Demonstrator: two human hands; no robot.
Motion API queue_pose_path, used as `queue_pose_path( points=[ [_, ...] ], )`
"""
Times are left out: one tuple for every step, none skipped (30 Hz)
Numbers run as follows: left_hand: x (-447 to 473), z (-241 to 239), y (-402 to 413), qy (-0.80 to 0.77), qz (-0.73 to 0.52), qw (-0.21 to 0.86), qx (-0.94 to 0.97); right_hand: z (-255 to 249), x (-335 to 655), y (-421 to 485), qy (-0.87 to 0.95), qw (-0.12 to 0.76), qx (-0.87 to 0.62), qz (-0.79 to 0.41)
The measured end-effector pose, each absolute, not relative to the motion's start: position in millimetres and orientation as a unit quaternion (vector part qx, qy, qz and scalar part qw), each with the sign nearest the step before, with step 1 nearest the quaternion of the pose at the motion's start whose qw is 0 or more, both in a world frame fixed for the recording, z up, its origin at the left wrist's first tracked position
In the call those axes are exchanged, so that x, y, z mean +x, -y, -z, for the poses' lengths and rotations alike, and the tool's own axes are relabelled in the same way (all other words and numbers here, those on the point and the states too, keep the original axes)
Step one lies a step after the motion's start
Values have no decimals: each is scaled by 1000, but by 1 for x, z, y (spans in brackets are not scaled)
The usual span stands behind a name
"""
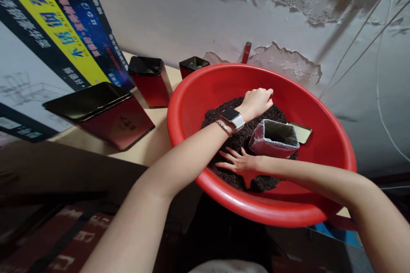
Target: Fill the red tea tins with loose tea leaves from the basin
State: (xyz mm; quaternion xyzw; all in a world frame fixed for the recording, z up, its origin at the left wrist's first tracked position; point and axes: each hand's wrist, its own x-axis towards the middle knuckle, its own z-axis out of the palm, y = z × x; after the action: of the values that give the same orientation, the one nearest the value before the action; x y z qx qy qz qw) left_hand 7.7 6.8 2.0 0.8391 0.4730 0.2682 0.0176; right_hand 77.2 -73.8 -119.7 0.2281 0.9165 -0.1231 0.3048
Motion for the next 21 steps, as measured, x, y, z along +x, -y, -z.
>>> queue_pose_path(
  points=[
    [8, -3, -6, -471, -270, 18, 839, 125, 73, 69, -924, 295, 216, 108],
    [8, -3, -5, -470, -271, 18, 840, 129, 68, 65, -931, 282, 211, 92],
    [8, -4, -5, -470, -271, 18, 840, 133, 63, 60, -938, 264, 212, 79],
    [8, -4, -4, -469, -270, 20, 841, 136, 59, 56, -942, 246, 217, 69],
    [7, -4, -3, -469, -267, 21, 841, 139, 56, 52, -945, 230, 223, 63],
    [7, -4, -3, -470, -264, 22, 842, 141, 54, 49, -947, 217, 229, 62],
    [7, -4, -3, -470, -261, 24, 843, 144, 53, 47, -948, 208, 233, 63],
    [8, -4, -3, -470, -258, 24, 844, 146, 53, 46, -949, 198, 235, 65],
    [8, -3, -4, -469, -257, 24, 845, 147, 54, 47, -952, 184, 237, 65],
    [8, -2, -4, -467, -257, 23, 846, 148, 55, 49, -954, 167, 241, 64],
    [9, -1, -5, -466, -257, 22, 846, 149, 57, 51, -955, 148, 247, 63],
    [9, 0, -5, -465, -257, 21, 847, 148, 59, 53, -956, 133, 254, 65],
    [9, 1, -6, -464, -258, 19, 847, 147, 60, 56, -956, 122, 259, 68],
    [9, 2, -7, -463, -257, 18, 848, 146, 61, 58, -955, 116, 263, 73],
    [9, 2, -7, -463, -257, 18, 848, 143, 61, 60, -954, 115, 266, 78],
    [9, 2, -8, -464, -257, 18, 848, 140, 60, 62, -953, 116, 266, 82],
    [9, 2, -8, -466, -257, 18, 847, 136, 60, 63, -953, 120, 266, 85],
    [9, 1, -8, -469, -257, 20, 845, 132, 59, 65, -952, 125, 265, 88],
    [9, 1, -9, -472, -258, 21, 843, 127, 59, 68, -951, 132, 264, 94],
    [8, 0, -9, -475, -257, 24, 841, 121, 59, 70, -949, 140, 262, 102],
    [8, 0, -9, -475, -257, 26, 841, 115, 60, 73, -947, 148, 261, 111]
  ],
)
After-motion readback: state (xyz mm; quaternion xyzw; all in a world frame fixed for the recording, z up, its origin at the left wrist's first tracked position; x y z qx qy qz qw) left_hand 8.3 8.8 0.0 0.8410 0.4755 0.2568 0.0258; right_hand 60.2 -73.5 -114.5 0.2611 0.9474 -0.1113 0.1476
